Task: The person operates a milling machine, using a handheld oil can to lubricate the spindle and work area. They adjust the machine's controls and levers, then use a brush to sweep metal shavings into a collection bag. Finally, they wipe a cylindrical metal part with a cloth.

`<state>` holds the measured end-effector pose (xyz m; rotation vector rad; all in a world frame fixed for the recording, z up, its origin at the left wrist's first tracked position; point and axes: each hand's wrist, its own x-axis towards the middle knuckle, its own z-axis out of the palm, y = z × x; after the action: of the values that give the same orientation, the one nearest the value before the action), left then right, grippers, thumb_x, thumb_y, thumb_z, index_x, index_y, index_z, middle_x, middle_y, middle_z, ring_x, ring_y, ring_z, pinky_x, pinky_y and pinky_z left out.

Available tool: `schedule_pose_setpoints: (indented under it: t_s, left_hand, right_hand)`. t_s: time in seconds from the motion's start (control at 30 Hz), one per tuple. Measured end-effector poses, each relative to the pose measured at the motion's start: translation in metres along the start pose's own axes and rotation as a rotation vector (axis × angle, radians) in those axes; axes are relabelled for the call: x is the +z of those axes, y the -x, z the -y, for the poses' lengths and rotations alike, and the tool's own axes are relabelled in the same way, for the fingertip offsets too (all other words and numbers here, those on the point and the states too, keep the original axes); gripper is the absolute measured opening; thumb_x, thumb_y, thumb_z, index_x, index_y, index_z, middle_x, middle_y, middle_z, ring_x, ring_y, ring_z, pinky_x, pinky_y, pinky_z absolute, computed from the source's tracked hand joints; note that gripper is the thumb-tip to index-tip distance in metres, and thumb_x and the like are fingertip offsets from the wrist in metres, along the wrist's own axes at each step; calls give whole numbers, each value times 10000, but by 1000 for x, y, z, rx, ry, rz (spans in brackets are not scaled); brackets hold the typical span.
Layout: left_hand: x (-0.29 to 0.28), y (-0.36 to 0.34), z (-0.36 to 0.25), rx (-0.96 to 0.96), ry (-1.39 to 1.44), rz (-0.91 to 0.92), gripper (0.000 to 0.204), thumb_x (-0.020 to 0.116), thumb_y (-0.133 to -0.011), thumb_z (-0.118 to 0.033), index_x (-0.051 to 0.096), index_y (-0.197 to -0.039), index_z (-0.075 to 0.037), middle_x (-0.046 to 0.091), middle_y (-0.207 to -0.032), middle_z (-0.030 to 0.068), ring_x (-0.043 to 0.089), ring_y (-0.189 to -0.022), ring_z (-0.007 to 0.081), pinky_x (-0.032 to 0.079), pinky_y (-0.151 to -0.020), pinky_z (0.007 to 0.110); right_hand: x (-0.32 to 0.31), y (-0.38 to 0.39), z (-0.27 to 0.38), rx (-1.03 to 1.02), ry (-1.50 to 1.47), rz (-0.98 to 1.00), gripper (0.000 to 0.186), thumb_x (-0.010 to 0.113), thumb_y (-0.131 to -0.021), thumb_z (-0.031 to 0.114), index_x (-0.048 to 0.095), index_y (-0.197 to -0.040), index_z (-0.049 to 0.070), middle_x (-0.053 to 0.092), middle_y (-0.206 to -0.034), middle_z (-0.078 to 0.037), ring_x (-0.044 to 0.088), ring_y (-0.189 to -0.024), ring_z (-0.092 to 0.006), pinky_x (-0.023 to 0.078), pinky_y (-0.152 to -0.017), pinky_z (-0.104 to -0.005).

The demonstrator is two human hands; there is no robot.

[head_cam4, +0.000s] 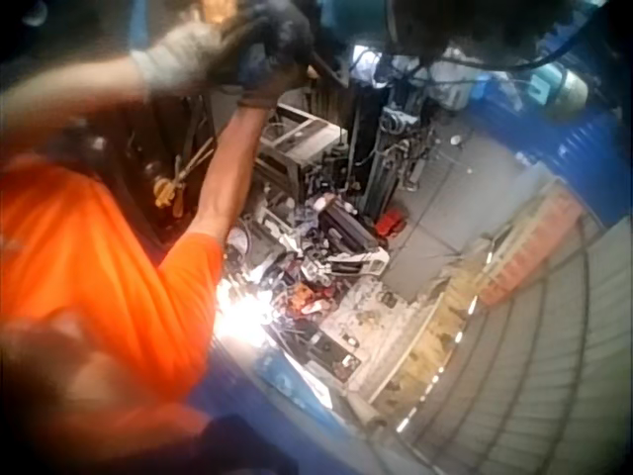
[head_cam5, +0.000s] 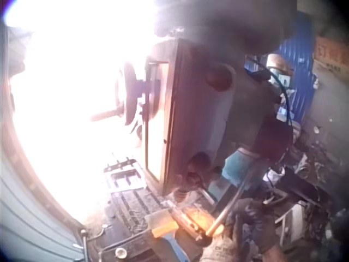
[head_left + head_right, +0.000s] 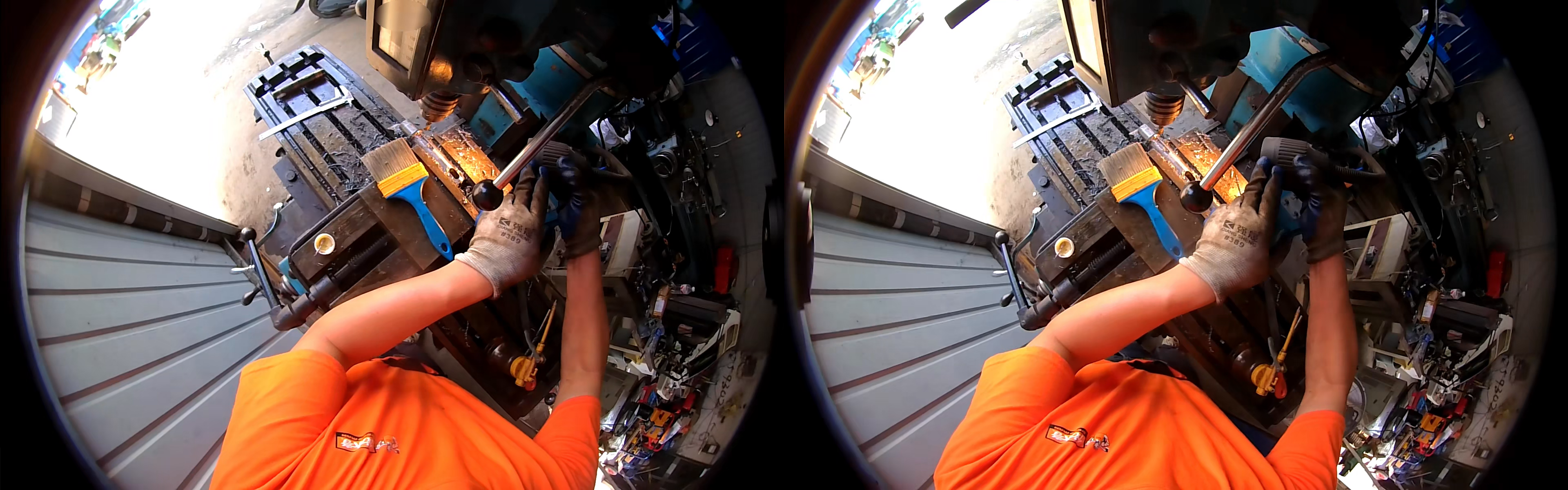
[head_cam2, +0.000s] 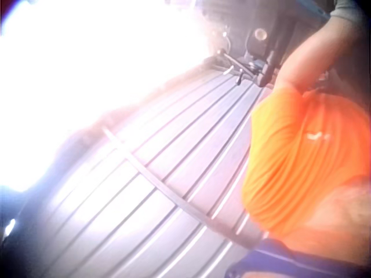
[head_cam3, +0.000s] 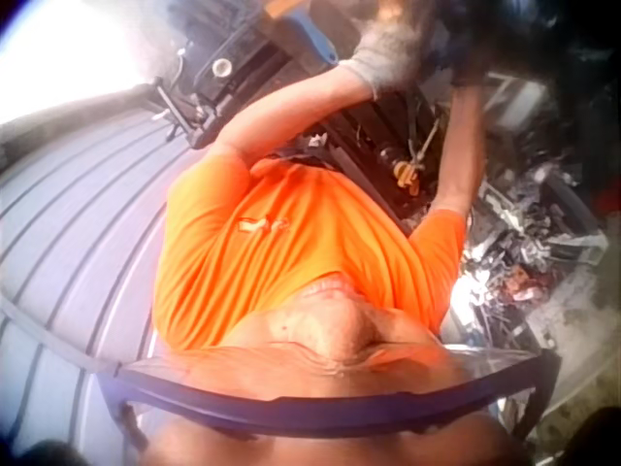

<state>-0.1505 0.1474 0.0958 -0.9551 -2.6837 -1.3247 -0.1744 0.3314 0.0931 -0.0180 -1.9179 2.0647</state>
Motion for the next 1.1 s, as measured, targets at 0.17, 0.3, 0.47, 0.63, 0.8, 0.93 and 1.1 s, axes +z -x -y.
schedule_pose_setpoints:
  t_s: [0.17, 0.3, 0.47, 0.63, 0.8, 0.93, 1.1]
  left_hand:
    - [5, -1, -4, -27, 3, 2, 915, 690, -850, -341, 221, -1541, 32, 235, -1568, 356, 585, -1152, 496, 497, -953, 515]
    - [-10, 6, -3, 51, 46, -48, 846, 697, -842, -314, 296, -1515, 4, 318, -1517, 350, 583, -1118, 510, 484, -971, 524]
    - [-41, 55, 1, 234, -2, 233, 759, 714, -848, -334, 405, -1481, -51, 385, -1476, 321, 544, -1207, 486, 464, -999, 525]
    - [-64, 102, 26, 273, 197, 257, 630, 769, -844, -191, 507, -1391, -18, 467, -1427, 285, 552, -1239, 446, 501, -974, 485]
    - [-74, 146, 30, 146, 367, 294, 558, 762, -866, -113, 535, -1362, 4, 536, -1382, 249, 621, -1192, 373, 528, -957, 419]
    - [-66, 172, 25, -13, 473, 249, 468, 726, -886, -80, 577, -1318, 19, 585, -1328, 244, 668, -1119, 312, 543, -932, 382]
    - [-41, 192, 17, -111, 488, 246, 404, 672, -894, -20, 594, -1285, 39, 597, -1319, 236, 661, -1128, 289, 531, -933, 362]
  right_hand:
    - [-1, -3, 5, 57, 85, -6, 320, 656, -963, 230, 678, -1173, -10, 705, -1092, -79, 678, -979, -156, 550, -892, -313]
    - [-8, 1, -1, 71, 19, -45, 329, 664, -958, 225, 670, -1200, 2, 694, -1116, -67, 668, -990, -142, 544, -890, -298]
    - [-29, 33, 3, 107, 49, -58, 427, 639, -979, 242, 588, -1335, 11, 660, -1206, -69, 642, -1076, -143, 517, -959, -305]
    - [-62, 93, 35, 140, 189, -128, 450, 569, -1020, 261, 541, -1398, 19, 645, -1254, -82, 620, -1156, -176, 489, -1026, -340]
    - [-119, 193, 67, 73, 313, -336, 463, 578, -1018, 289, 555, -1378, -1, 642, -1272, -92, 627, -1149, -166, 489, -1020, -328]
    - [-220, 342, 16, 230, 541, -573, 441, 592, -1008, 228, 560, -1376, -13, 639, -1295, -103, 628, -1160, -185, 480, -1023, -347]
    - [-268, 542, -63, 726, 622, -431, 569, 612, -975, 145, 412, -1503, 71, 536, -1397, -72, 563, -1197, -187, 469, -966, -307]
